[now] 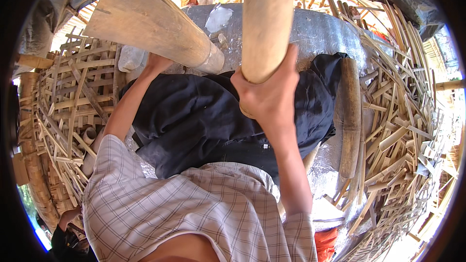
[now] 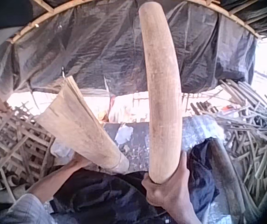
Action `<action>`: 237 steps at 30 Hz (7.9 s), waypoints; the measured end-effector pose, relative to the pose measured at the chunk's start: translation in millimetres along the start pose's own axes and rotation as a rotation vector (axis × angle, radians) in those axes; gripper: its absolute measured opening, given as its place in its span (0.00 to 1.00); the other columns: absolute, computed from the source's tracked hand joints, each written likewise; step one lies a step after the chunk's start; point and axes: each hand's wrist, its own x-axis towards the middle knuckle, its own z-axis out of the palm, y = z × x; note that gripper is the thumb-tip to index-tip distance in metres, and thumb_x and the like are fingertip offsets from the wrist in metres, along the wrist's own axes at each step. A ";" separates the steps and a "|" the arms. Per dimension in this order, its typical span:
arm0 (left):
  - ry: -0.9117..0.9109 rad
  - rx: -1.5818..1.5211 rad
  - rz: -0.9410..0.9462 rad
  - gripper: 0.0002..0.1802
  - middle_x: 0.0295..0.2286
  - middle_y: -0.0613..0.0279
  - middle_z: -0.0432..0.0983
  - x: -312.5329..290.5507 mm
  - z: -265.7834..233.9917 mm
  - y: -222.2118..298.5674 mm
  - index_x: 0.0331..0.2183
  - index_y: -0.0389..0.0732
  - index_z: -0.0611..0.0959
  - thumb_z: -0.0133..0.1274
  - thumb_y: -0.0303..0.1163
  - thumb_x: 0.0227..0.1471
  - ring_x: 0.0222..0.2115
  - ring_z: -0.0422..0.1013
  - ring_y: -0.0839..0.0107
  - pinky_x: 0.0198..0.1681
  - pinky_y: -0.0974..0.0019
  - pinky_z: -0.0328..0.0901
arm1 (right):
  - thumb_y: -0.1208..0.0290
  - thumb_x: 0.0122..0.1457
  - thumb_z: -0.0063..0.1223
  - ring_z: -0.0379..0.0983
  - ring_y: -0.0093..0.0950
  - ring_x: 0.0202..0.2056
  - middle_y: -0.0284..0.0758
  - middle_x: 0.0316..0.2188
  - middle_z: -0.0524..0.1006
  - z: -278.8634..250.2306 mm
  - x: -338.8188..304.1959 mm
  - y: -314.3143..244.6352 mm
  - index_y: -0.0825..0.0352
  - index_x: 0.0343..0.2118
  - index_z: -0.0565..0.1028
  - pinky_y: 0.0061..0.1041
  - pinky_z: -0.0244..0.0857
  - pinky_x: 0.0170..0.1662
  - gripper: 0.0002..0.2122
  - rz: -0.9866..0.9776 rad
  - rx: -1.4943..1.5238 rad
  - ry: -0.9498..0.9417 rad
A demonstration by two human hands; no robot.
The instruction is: The person carves and shapes bamboo segments using a knife, scraping the inner and outer surfaces, and checking the fit of different pieces against each other while seated in a workshop.
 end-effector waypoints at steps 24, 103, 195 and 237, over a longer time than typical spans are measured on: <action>-0.337 0.029 -0.078 0.15 0.38 0.43 0.82 -0.7 -38.4 47.3 0.37 0.40 0.86 0.57 0.32 0.44 0.41 0.78 0.42 0.44 0.45 0.71 | 0.53 0.39 0.72 0.81 0.46 0.44 0.56 0.40 0.81 21.5 -46.0 177.5 0.80 0.45 0.72 0.36 0.72 0.47 0.36 0.515 -0.160 -0.566; 0.087 -1.639 -1.072 0.23 0.26 0.48 0.81 24.3 15.6 32.2 0.43 0.30 0.77 0.51 0.45 0.65 0.24 0.80 0.62 0.25 0.59 0.76 | 0.58 0.58 0.57 0.79 0.35 0.32 0.45 0.33 0.78 -5.8 -59.6 173.4 0.77 0.46 0.71 0.35 0.77 0.37 0.24 0.947 0.849 -0.389; -0.602 -0.543 -0.072 0.31 0.67 0.54 0.58 189.8 20.1 98.6 0.61 0.38 0.73 0.55 0.39 0.59 0.68 0.54 0.49 0.67 0.50 0.52 | 0.69 0.55 0.61 0.82 0.39 0.42 0.40 0.41 0.82 397.1 350.5 637.9 0.47 0.61 0.68 0.38 0.77 0.40 0.29 -0.119 -1.540 -1.532; -0.508 -0.020 0.020 0.29 0.53 0.16 0.67 224.2 22.1 173.9 0.44 0.22 0.84 0.53 0.40 0.51 0.60 0.59 0.23 0.68 0.33 0.45 | 0.68 0.67 0.43 0.82 0.43 0.40 0.60 0.42 0.80 114.9 346.7 183.2 0.66 0.40 0.67 0.33 0.78 0.45 0.07 0.762 0.406 -0.288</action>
